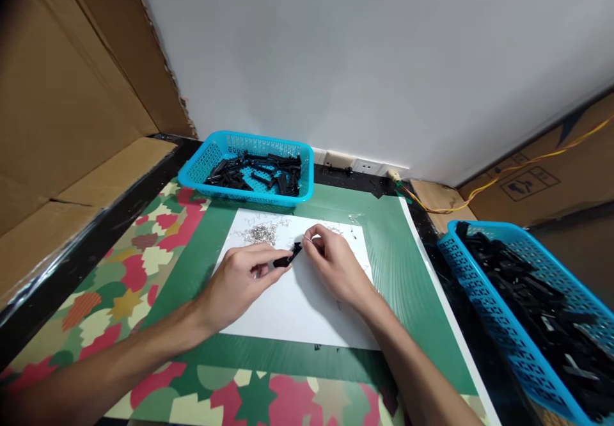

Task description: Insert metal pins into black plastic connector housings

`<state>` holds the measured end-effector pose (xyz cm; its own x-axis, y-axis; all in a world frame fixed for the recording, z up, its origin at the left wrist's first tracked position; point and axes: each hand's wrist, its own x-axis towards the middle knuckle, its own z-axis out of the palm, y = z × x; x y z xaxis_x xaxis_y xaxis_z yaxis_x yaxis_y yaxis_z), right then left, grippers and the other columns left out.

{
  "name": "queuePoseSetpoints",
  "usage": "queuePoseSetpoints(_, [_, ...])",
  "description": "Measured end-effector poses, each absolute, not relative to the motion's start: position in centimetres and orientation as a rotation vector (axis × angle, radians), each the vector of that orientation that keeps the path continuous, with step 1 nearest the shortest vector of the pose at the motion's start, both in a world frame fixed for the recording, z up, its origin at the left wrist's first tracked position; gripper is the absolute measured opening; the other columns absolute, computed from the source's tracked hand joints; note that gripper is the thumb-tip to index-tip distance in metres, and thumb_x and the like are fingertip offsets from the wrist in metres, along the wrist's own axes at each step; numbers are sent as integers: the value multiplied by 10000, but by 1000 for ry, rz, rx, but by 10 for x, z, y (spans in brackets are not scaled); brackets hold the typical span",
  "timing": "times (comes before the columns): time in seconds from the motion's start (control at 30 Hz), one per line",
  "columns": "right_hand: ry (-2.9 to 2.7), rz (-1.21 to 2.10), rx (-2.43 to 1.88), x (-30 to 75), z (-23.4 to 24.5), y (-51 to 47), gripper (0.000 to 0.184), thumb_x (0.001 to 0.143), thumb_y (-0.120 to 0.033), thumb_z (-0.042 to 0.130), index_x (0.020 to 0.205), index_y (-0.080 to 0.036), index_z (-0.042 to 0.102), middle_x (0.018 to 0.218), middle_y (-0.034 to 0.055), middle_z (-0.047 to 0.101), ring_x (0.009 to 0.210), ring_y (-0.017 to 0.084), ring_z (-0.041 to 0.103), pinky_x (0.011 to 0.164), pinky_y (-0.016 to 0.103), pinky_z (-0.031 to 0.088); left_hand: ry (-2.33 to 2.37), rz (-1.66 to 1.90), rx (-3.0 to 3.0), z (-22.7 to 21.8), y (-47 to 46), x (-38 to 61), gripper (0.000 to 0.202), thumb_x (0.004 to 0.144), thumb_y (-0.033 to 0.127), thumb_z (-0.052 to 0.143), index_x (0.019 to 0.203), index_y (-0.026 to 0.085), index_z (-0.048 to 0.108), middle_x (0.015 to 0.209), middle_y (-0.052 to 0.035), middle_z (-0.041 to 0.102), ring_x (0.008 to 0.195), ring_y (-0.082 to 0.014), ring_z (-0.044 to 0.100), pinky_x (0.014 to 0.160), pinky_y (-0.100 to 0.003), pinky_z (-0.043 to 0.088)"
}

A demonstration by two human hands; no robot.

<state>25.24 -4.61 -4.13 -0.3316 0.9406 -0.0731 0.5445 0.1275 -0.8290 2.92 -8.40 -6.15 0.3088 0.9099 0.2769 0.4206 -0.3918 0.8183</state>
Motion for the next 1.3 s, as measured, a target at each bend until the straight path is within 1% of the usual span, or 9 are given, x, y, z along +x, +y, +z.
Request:
queuePoseSetpoints(0.13, [-2039,852,-1526,248,-42,-46,227,1064,-390,520,987,-204,623,721,26,669,610,170,511,582,282,322,1176,983,1944,-64,-84,29,262,980,221,717,1226,213,804,805,4,697,654,-124,539,646,-278,436])
queuePoseSetpoints(0.23, [-2055,765,-1580,246,-45,-46,198,1053,-349,527,988,-199,637,760,47,709,624,176,549,596,288,326,1181,987,1953,-66,-84,29,266,970,217,734,1226,215,808,780,14,682,645,-120,524,642,-281,428])
queuePoseSetpoints(0.33, [-2060,742,-1601,246,-47,-46,181,1047,-341,536,981,-203,633,755,39,706,620,170,547,594,286,320,1172,986,1960,-66,-83,29,273,963,200,737,1226,202,810,783,8,694,645,-121,530,637,-285,435])
queuePoseSetpoints(0.53, [-2084,695,-1604,246,-48,-47,176,1038,-342,543,953,-206,616,691,12,650,583,158,499,584,283,302,1168,1008,1987,-63,-83,31,266,956,178,740,1211,186,816,774,-6,709,647,-129,562,632,-289,468])
queuePoseSetpoints(0.7, [-2098,670,-1601,244,-50,-48,190,1040,-356,526,964,-210,622,702,22,658,577,164,487,577,290,301,1172,1005,2017,-62,-83,31,256,960,202,741,1202,176,820,721,4,668,632,-133,557,629,-296,479])
queuePoseSetpoints(0.9, [-2106,595,-1615,242,-54,-50,202,1021,-387,553,976,-212,645,673,27,650,540,170,472,565,302,299,1160,1014,2031,-65,-84,32,260,981,224,714,1217,185,815,751,-10,708,638,-136,582,632,-296,494])
queuePoseSetpoints(1.0, [-2100,592,-1577,242,-53,-51,212,1024,-385,560,963,-210,662,640,13,626,531,165,470,569,304,312,1168,1011,2046,-66,-84,31,266,980,240,713,1218,185,817,746,-16,714,630,-140,583,619,-295,498])
queuePoseSetpoints(1.13, [-2109,601,-1541,246,-46,-51,258,1042,-386,556,929,-201,697,610,-4,587,543,163,484,580,302,339,1158,993,2052,-67,-85,31,276,976,241,713,1226,183,813,796,-26,751,632,-142,599,626,-304,508])
queuePoseSetpoints(1.3, [-2147,585,-1539,254,-38,-49,394,1092,-456,479,905,-200,713,651,19,630,580,177,501,603,312,359,1145,978,2058,-66,-85,31,284,982,214,699,1244,179,803,851,-36,777,672,-153,646,646,-310,525])
